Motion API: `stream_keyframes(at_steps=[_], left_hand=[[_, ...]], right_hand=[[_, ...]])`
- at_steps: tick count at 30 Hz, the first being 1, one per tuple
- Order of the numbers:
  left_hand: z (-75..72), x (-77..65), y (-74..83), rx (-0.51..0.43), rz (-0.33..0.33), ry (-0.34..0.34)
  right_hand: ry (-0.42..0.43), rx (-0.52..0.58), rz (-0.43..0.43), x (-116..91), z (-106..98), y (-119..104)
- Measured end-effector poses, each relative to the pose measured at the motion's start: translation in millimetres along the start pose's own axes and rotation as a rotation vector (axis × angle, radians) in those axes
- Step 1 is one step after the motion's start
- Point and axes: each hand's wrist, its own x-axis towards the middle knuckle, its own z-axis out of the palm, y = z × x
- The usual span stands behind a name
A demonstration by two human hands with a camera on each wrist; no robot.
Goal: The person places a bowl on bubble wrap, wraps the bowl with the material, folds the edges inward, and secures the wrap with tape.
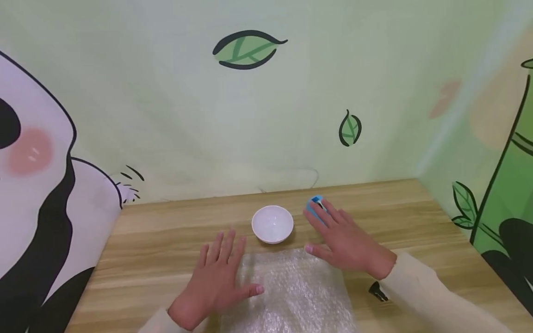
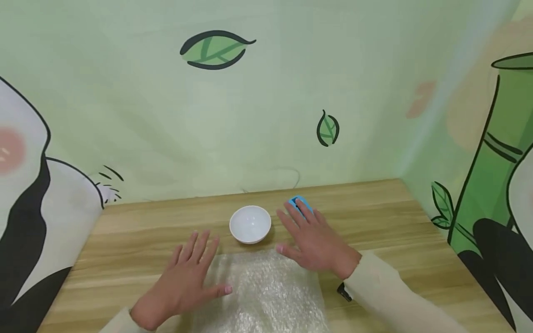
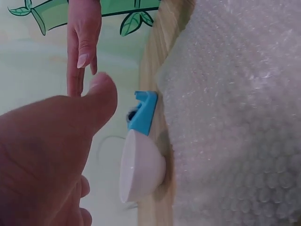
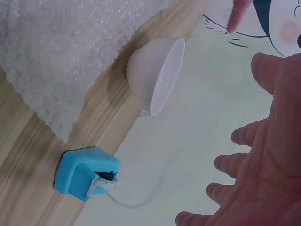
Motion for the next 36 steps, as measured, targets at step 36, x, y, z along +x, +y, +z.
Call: stream_keyframes(at_steps=[36], left_hand=[[70.2, -27.6, -22.1, 0.022, 0.358, -0.163]], right_hand=[[-0.012, 0.059, 0.016, -21.6, 27.5, 5.4]])
